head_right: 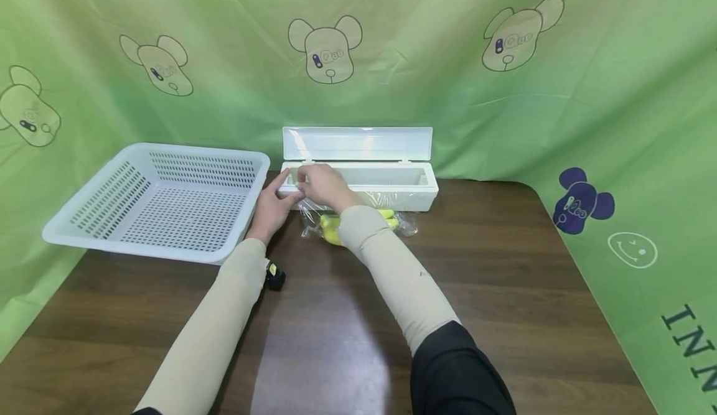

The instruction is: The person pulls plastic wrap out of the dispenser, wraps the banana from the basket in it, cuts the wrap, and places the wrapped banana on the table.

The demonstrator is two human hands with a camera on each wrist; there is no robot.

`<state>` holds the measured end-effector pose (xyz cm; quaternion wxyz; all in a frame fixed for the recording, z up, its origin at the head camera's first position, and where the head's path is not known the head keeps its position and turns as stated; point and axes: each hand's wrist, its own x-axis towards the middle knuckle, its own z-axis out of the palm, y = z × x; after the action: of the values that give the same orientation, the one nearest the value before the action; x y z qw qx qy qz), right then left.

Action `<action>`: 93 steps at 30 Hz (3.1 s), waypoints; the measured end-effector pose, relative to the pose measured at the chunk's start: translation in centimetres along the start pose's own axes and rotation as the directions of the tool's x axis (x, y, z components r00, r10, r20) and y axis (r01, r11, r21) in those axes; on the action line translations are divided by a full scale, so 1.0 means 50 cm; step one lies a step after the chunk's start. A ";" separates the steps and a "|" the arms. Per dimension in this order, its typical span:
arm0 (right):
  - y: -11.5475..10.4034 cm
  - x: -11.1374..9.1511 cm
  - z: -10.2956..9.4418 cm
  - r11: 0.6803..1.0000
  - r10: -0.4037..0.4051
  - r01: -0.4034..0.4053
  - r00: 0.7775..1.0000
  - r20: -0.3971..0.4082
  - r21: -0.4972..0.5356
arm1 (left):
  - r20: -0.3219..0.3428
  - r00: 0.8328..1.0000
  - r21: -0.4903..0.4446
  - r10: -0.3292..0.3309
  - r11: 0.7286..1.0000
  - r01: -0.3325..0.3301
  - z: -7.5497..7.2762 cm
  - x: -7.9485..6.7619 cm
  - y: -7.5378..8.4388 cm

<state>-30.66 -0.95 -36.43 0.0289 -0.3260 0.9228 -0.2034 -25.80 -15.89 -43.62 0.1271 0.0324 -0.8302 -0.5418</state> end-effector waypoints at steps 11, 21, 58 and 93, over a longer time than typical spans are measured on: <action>0.004 -0.007 -0.001 1.000 0.009 -0.009 1.000 0.002 -0.005 | -0.002 1.000 0.018 0.010 1.000 -0.010 0.006 0.000 -0.005; 0.008 -0.014 -0.006 0.999 0.016 -0.016 1.000 0.001 -0.028 | -0.003 1.000 -0.008 0.026 1.000 -0.026 0.007 0.000 -0.005; 0.047 -0.047 -0.017 0.999 0.045 -0.045 0.998 -0.034 -0.004 | 0.002 1.000 0.004 0.021 1.000 -0.021 0.007 -0.002 -0.006; 0.108 -0.107 -0.050 0.995 0.098 -0.096 0.994 -0.051 0.029 | 0.006 1.000 0.004 0.000 1.000 0.000 0.001 -0.013 0.002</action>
<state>-30.11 7.05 -36.70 0.0191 -0.2749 0.9352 -0.2226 -25.19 -15.68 -43.69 0.1244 0.0307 -0.8317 -0.5402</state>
